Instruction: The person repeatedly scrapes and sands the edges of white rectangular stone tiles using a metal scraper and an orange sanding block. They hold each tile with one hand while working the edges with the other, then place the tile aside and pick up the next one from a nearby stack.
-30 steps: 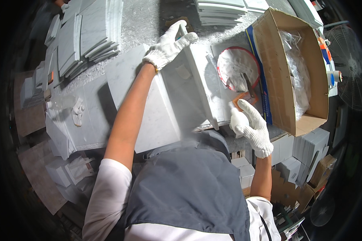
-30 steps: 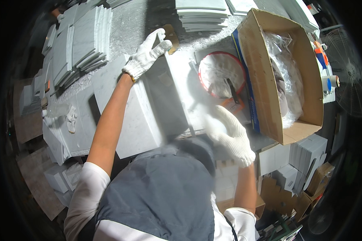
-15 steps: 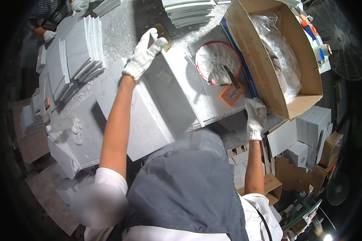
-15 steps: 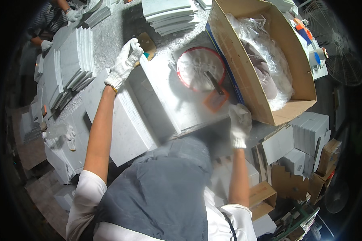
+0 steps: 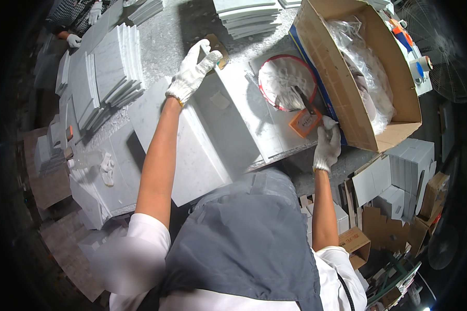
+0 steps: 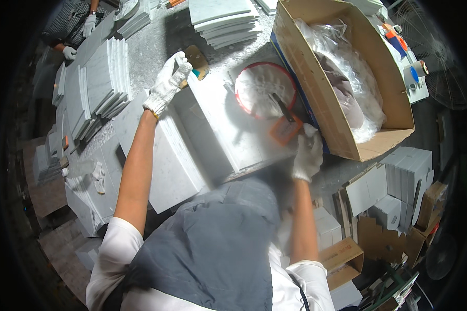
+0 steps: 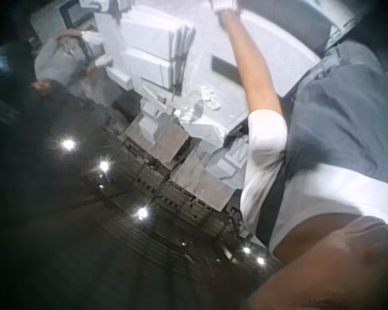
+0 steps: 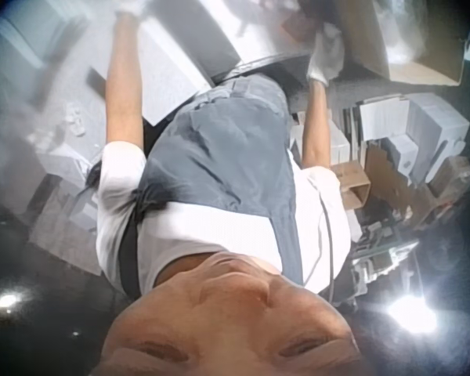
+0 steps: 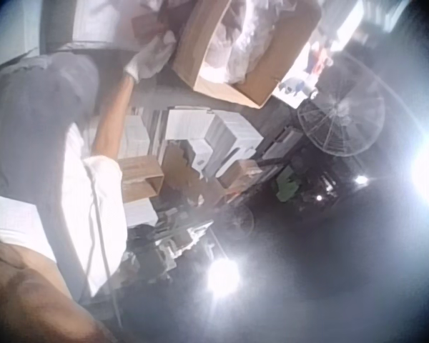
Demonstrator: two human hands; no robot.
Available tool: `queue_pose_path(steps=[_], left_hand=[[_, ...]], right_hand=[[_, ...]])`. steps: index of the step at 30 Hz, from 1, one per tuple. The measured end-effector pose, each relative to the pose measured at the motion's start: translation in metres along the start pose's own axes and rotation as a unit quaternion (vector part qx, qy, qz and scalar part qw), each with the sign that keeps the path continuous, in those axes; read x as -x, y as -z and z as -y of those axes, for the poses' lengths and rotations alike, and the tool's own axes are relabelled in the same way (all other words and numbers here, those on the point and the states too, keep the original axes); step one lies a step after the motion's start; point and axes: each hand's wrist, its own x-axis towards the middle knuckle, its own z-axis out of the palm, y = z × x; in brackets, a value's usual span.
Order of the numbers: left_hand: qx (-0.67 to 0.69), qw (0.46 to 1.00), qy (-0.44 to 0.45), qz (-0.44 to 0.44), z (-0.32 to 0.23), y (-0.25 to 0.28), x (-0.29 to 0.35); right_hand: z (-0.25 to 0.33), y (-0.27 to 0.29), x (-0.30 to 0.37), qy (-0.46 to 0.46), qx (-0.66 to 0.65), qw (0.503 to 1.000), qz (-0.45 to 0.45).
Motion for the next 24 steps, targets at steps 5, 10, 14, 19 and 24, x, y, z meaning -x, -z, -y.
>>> queue_pose_path(steps=[5, 10, 14, 19, 24], left_hand=[[-0.006, 1.000, 0.001, -0.003, 0.002, 0.001, 0.000], [-0.022, 1.000, 0.009, -0.008, 0.001, 0.001, 0.001], [0.003, 1.000, 0.016, -0.007, -0.007, 0.002, 0.000], [0.024, 0.999, 0.033, 0.004, -0.016, 0.006, 0.004], [0.087, 0.996, 0.025, 0.012, -0.017, 0.007, 0.005]], right_hand=[[0.009, 0.029, 0.037, 0.008, -0.139, 0.988, 0.071], [0.071, 0.057, 0.098, 0.059, -0.190, 0.912, 0.359], [0.101, 0.038, 0.107, 0.205, -0.090, 0.884, 0.411], [0.089, 0.020, 0.106, 0.336, -0.028, 0.879, 0.337], [0.076, 0.016, 0.110, 0.306, -0.118, 0.876, 0.355]])
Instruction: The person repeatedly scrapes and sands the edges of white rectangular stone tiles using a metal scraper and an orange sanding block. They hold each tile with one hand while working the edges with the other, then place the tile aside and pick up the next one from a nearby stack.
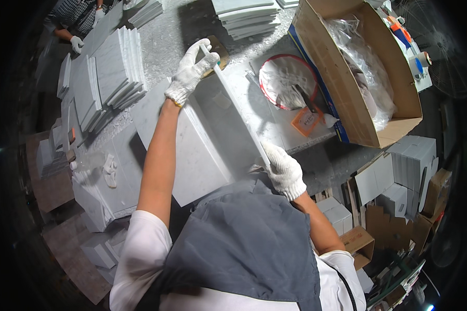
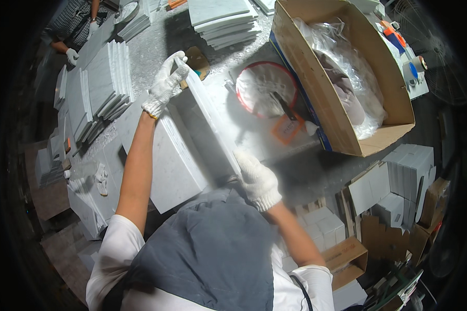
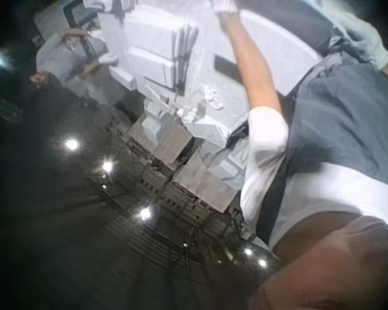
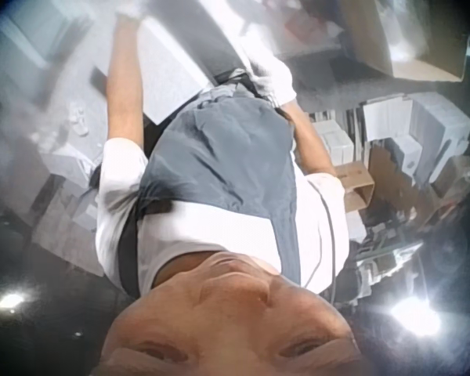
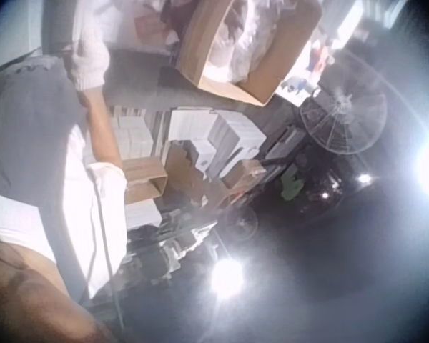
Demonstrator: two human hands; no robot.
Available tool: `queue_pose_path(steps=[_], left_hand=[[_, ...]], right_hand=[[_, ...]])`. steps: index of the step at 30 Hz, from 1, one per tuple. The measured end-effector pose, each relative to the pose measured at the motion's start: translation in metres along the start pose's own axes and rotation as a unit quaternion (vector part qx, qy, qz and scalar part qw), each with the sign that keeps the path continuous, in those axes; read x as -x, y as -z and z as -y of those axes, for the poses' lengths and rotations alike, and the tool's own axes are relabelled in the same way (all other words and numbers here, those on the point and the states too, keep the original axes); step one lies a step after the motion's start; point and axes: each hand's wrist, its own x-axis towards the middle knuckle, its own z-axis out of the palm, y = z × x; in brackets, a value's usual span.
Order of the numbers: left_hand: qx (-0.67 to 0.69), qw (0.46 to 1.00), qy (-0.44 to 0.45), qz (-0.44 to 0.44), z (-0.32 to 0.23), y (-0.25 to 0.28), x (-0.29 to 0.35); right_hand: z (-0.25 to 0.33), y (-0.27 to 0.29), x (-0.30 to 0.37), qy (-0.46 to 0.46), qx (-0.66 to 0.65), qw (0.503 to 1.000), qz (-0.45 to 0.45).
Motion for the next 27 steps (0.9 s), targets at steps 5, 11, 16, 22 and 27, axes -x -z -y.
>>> queue_pose_path(steps=[5, 11, 16, 22, 27], left_hand=[[0.053, 0.997, -0.048, 0.016, 0.000, 0.002, 0.002], [0.137, 0.990, -0.034, 0.021, -0.007, 0.000, 0.012], [0.103, 0.992, -0.070, 0.018, -0.020, -0.002, 0.021], [0.048, 0.992, -0.119, 0.008, -0.041, -0.011, 0.027], [0.072, 0.993, -0.091, 0.011, -0.055, -0.020, 0.034]], right_hand=[[-0.002, -0.001, -0.001, 0.004, -0.031, 0.999, 0.010], [-0.007, 0.005, 0.005, 0.010, 0.108, 0.993, 0.049], [-0.013, 0.004, 0.010, -0.064, -0.083, 0.993, 0.056], [-0.022, 0.002, 0.019, -0.031, -0.157, 0.987, 0.033], [-0.027, 0.004, 0.021, -0.076, -0.108, 0.988, 0.082]])
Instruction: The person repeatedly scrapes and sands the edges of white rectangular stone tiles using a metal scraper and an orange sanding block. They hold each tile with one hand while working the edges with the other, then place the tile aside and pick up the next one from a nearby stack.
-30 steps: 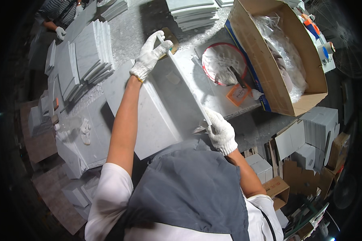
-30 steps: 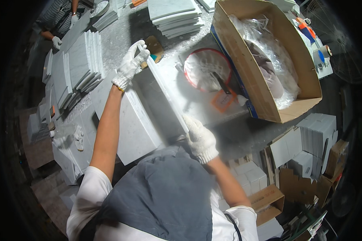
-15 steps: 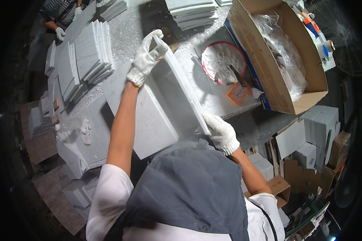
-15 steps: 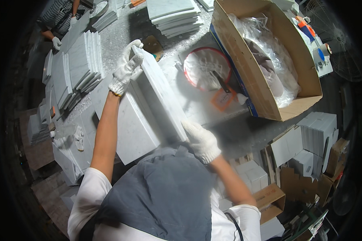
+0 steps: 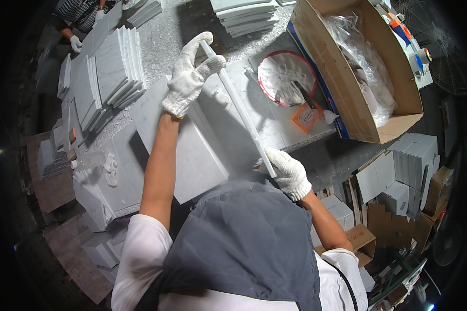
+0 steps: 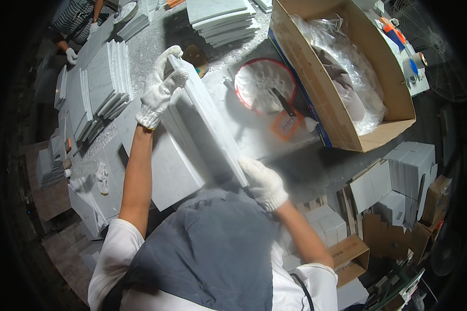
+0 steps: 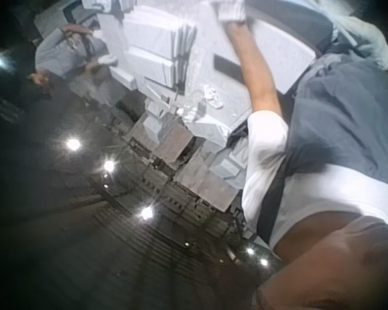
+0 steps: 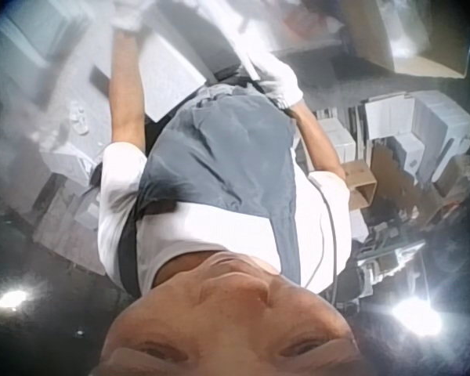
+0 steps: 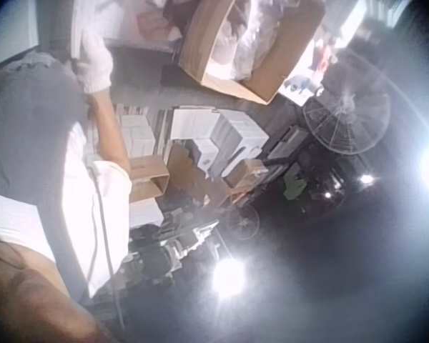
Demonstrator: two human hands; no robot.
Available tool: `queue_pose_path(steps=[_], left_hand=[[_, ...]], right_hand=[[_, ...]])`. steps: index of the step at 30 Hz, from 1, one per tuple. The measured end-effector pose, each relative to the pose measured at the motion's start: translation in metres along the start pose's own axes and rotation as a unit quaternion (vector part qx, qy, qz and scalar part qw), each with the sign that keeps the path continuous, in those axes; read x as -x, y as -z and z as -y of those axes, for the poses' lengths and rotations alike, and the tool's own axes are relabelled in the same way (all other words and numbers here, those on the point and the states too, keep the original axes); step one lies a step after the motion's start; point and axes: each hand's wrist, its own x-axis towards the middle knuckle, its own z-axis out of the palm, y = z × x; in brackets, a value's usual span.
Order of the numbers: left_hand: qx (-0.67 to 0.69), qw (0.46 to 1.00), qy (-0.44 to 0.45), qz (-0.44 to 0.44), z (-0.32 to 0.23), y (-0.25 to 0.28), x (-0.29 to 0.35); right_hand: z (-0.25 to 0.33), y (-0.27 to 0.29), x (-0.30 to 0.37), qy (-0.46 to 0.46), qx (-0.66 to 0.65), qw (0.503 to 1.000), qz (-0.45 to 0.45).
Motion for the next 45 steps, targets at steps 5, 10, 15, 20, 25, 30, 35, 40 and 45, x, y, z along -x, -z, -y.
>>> queue_pose_path(steps=[5, 10, 15, 20, 25, 30, 35, 40, 45], left_hand=[[-0.012, 1.000, -0.014, -0.004, -0.004, -0.005, -0.001], [-0.025, 1.000, 0.005, 0.005, -0.004, -0.005, -0.003], [-0.032, 0.999, 0.011, -0.003, 0.000, -0.004, -0.004], [-0.119, 0.993, -0.017, -0.010, 0.009, 0.000, -0.010], [-0.076, 0.997, 0.023, -0.012, 0.030, 0.008, -0.016], [-0.073, 0.992, 0.100, -0.027, 0.052, 0.018, -0.024], [-0.091, 0.988, 0.124, -0.022, 0.058, 0.024, -0.023], [-0.128, 0.984, 0.123, -0.010, 0.057, 0.024, -0.022], [-0.125, 0.989, 0.083, -0.016, 0.067, 0.024, -0.023]], right_hand=[[0.000, 0.007, 0.003, -0.005, 0.051, 0.999, 0.006], [-0.007, 0.006, 0.001, -0.028, 0.050, 0.998, 0.031], [-0.011, 0.000, -0.004, 0.123, -0.059, 0.990, -0.023], [0.002, 0.004, -0.002, -0.047, -0.047, 0.998, 0.005], [0.014, 0.007, -0.008, -0.009, -0.091, 0.996, -0.001], [0.018, 0.008, -0.022, 0.073, 0.189, 0.979, -0.028], [0.034, 0.007, -0.028, 0.031, 0.187, 0.982, -0.021], [0.058, 0.019, -0.027, -0.070, 0.070, 0.995, 0.028], [0.065, 0.049, -0.027, -0.050, 0.119, 0.988, -0.085]])
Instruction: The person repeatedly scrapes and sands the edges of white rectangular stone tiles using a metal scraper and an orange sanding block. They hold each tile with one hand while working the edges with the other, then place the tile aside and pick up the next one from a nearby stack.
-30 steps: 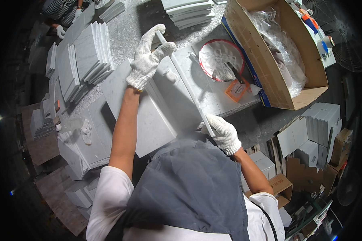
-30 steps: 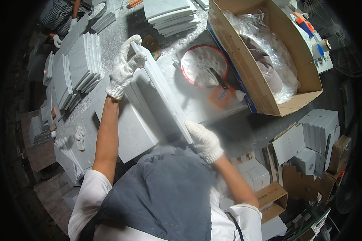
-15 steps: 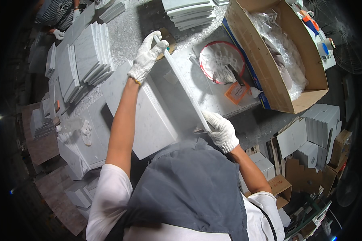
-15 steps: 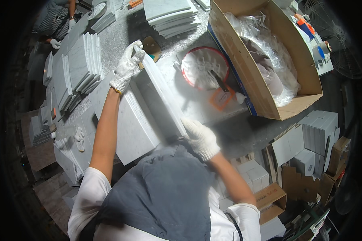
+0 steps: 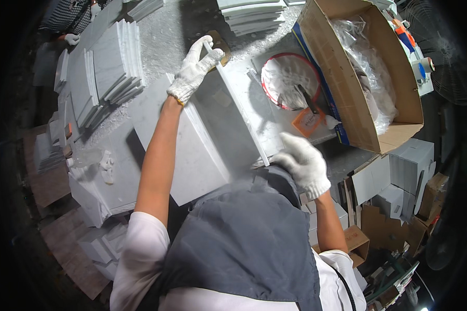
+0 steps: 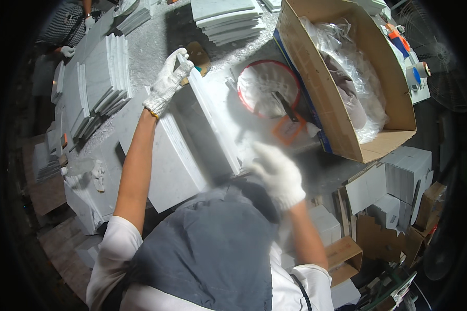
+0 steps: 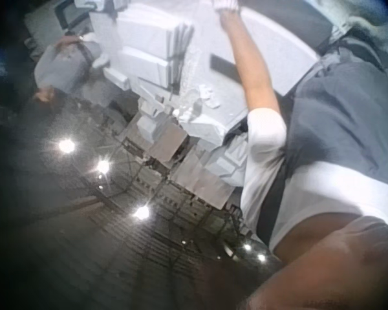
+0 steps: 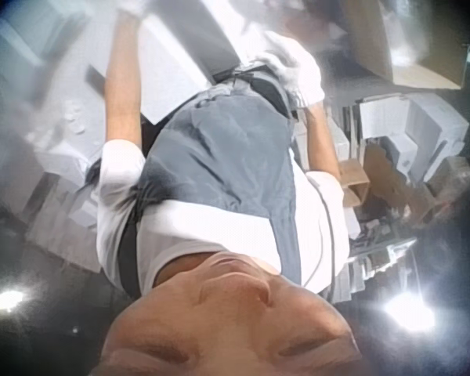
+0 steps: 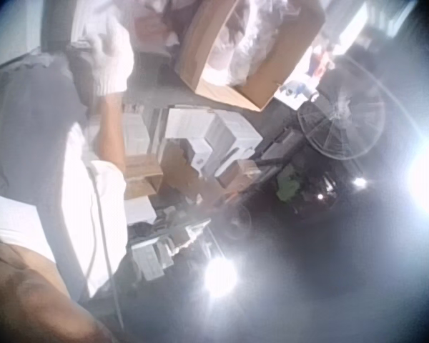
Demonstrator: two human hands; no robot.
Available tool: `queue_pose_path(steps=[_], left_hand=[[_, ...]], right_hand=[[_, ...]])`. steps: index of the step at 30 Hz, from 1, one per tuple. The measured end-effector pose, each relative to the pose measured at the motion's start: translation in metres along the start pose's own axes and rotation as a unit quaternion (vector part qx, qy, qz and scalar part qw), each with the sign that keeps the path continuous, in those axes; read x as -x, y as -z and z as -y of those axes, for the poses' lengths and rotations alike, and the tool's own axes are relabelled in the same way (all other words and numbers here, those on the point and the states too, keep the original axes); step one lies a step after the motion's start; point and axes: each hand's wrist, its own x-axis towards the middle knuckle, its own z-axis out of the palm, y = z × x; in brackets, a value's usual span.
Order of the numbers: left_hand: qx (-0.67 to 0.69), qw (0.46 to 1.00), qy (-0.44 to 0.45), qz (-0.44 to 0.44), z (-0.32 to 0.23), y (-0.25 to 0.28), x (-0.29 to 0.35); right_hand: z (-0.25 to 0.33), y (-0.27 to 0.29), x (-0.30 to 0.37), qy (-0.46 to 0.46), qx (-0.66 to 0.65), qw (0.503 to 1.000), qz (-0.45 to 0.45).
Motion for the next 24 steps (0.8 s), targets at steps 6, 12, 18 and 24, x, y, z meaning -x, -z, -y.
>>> queue_pose_path(steps=[6, 12, 18, 24], left_hand=[[-0.010, 1.000, -0.004, -0.010, 0.006, -0.002, -0.001], [-0.015, 1.000, 0.000, 0.005, 0.000, 0.000, 0.001], [-0.024, 1.000, -0.004, 0.006, 0.000, 0.000, -0.001], [-0.036, 0.999, 0.010, 0.007, -0.004, 0.000, 0.001]], right_hand=[[-0.021, 0.022, -0.032, 0.014, 0.175, 0.958, -0.226], [-0.045, 0.015, -0.062, -0.054, 0.286, 0.931, -0.222], [-0.056, 0.009, -0.077, -0.096, 0.220, 0.949, -0.206], [-0.057, 0.009, -0.081, -0.106, 0.237, 0.946, -0.193]])
